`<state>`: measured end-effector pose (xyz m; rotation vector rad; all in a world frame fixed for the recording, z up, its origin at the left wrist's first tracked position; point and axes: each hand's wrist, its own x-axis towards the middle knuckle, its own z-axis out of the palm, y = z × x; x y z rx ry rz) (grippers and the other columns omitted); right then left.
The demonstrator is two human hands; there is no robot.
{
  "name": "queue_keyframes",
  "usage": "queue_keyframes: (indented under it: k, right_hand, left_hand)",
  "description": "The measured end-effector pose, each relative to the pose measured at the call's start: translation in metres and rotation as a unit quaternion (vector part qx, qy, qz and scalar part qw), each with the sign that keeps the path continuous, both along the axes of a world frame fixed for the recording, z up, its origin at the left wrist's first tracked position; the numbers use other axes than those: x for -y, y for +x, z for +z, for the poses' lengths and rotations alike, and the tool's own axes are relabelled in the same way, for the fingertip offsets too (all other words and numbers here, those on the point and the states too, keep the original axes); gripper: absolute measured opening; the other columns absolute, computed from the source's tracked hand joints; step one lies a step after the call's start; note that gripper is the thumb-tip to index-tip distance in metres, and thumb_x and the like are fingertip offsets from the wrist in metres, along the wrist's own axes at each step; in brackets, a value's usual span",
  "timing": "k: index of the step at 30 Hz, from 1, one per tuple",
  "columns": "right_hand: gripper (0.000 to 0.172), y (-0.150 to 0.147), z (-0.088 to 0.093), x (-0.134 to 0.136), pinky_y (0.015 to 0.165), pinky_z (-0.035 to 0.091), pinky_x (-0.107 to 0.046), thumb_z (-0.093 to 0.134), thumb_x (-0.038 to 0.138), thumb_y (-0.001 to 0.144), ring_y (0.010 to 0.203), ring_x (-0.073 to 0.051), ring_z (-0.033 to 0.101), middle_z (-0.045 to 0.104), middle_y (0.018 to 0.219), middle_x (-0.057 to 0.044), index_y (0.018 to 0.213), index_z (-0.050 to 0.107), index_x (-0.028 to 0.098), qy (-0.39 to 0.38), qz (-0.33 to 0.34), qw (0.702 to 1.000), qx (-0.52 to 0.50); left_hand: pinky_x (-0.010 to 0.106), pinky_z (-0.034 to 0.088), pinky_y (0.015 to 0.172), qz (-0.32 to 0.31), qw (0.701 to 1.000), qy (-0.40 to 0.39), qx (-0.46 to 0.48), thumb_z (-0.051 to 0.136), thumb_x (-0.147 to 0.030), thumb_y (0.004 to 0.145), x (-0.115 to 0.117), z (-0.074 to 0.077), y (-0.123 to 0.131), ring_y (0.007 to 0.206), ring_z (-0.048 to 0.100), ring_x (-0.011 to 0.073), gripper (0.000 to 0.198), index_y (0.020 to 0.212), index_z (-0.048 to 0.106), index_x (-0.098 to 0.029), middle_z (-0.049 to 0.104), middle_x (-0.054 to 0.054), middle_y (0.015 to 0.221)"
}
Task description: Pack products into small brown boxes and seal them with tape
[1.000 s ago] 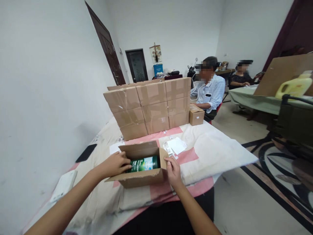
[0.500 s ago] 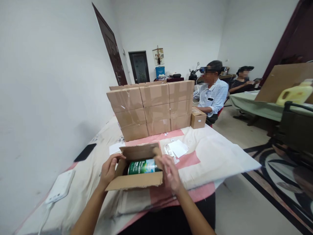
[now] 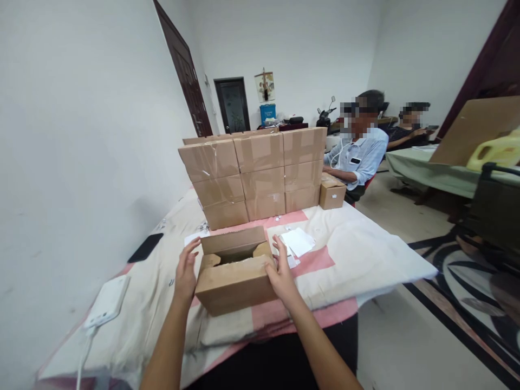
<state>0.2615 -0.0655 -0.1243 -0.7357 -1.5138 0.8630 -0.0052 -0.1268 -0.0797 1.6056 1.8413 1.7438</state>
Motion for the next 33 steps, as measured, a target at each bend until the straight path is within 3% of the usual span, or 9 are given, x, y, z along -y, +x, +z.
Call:
queue_keyframes:
  k: [3, 6, 9, 13, 17, 22, 26, 29, 33]
  right_hand:
    - [0.079, 0.002, 0.001, -0.003, 0.123, 0.034, -0.05, 0.048, 0.014, 0.085, 0.153, -0.025, 0.032, 0.034, 0.164, -0.009, 0.159, 0.027, 0.031, -0.001, 0.026, 1.0, 0.0]
    - [0.072, 0.001, 0.005, -0.001, 0.124, 0.033, -0.049, 0.045, 0.011, 0.085, 0.144, -0.024, 0.046, 0.051, 0.151, -0.011, 0.155, 0.037, 0.027, 0.028, 0.047, 0.998, 0.005]
    - [0.051, -0.004, 0.009, 0.003, 0.116, 0.043, -0.047, 0.045, 0.011, 0.085, 0.128, -0.024, 0.061, 0.062, 0.131, -0.012, 0.133, 0.058, 0.021, 0.073, 0.027, 0.997, -0.007]
    - [0.032, -0.001, 0.011, -0.002, 0.114, 0.044, -0.045, 0.049, 0.021, 0.089, 0.136, -0.027, 0.054, 0.068, 0.121, -0.011, 0.116, 0.065, 0.021, 0.082, 0.003, 0.996, 0.026]
    - [0.037, 0.034, 0.011, -0.036, 0.108, 0.047, -0.043, 0.045, 0.036, 0.095, 0.125, -0.025, 0.059, 0.064, 0.131, -0.013, 0.124, 0.06, 0.019, 0.003, -0.046, 0.995, 0.09]
    - [0.036, 0.082, -0.001, -0.077, 0.109, 0.042, -0.049, 0.048, 0.043, 0.101, 0.116, -0.028, 0.061, 0.069, 0.106, -0.014, 0.086, 0.066, 0.016, -0.138, -0.131, 0.961, 0.2]
    - [0.033, 0.083, -0.01, -0.088, 0.092, 0.055, -0.042, 0.061, 0.046, 0.1, 0.094, -0.019, 0.068, 0.07, 0.099, -0.005, 0.1, 0.068, 0.014, -0.237, -0.088, 0.932, 0.258]
    - [0.033, 0.075, -0.011, -0.096, 0.086, 0.059, -0.04, 0.061, 0.045, 0.101, 0.094, -0.019, 0.069, 0.07, 0.109, -0.006, 0.114, 0.066, 0.014, -0.287, -0.054, 0.92, 0.263]
    - [0.033, 0.07, -0.01, -0.104, 0.089, 0.06, -0.041, 0.063, 0.041, 0.1, 0.102, -0.021, 0.068, 0.067, 0.119, -0.008, 0.121, 0.065, 0.015, -0.323, -0.017, 0.911, 0.256]
  left_hand:
    - [0.053, 0.043, 0.113, 0.016, 0.977, -0.067, -0.2, 0.056, -0.058, 0.094, 0.015, 0.012, -0.004, 0.139, 0.051, 0.0334, 0.062, 0.144, 0.054, -0.022, 0.059, 0.014, 0.146]
    - [0.055, 0.042, 0.112, 0.003, 0.921, -0.132, -0.365, 0.052, -0.054, 0.098, 0.034, 0.022, 0.005, 0.131, 0.058, 0.0335, 0.051, 0.14, 0.061, -0.026, 0.069, 0.011, 0.134]
    - [0.055, 0.04, 0.114, -0.024, 0.873, -0.179, -0.453, 0.056, -0.059, 0.095, 0.048, 0.024, 0.035, 0.135, 0.055, 0.0344, 0.055, 0.139, 0.064, -0.028, 0.062, 0.011, 0.145]
    - [0.058, 0.039, 0.114, 0.046, 0.838, -0.215, -0.499, 0.073, -0.056, 0.084, 0.047, 0.022, 0.073, 0.139, 0.051, 0.0394, 0.07, 0.146, 0.058, -0.027, 0.054, 0.018, 0.152]
    - [0.061, 0.037, 0.116, 0.054, 0.842, -0.271, -0.463, 0.072, -0.055, 0.086, 0.025, 0.022, 0.059, 0.146, 0.043, 0.0362, 0.065, 0.146, 0.057, -0.035, 0.047, 0.01, 0.158]
    - [0.068, 0.034, 0.115, 0.086, 0.844, -0.297, -0.439, 0.061, -0.056, 0.091, -0.01, 0.022, 0.011, 0.149, 0.039, 0.0374, 0.06, 0.146, 0.056, -0.034, 0.048, 0.01, 0.158]
    - [0.074, 0.024, 0.117, 0.132, 0.867, -0.165, -0.452, 0.061, -0.042, 0.09, -0.029, 0.019, 0.044, 0.156, 0.019, 0.0436, 0.057, 0.145, 0.057, -0.027, 0.037, 0.011, 0.165]
    - [0.061, 0.032, 0.121, -0.012, 0.898, -0.019, -0.439, 0.055, -0.036, 0.094, -0.041, 0.001, 0.109, 0.157, 0.025, 0.0355, 0.063, 0.155, 0.044, -0.024, 0.035, 0.013, 0.165]
    - [0.056, 0.037, 0.121, -0.236, 0.877, -0.079, -0.41, 0.064, -0.033, 0.088, -0.08, -0.04, 0.172, 0.153, 0.035, 0.0358, 0.073, 0.157, 0.04, -0.025, 0.039, 0.012, 0.164]
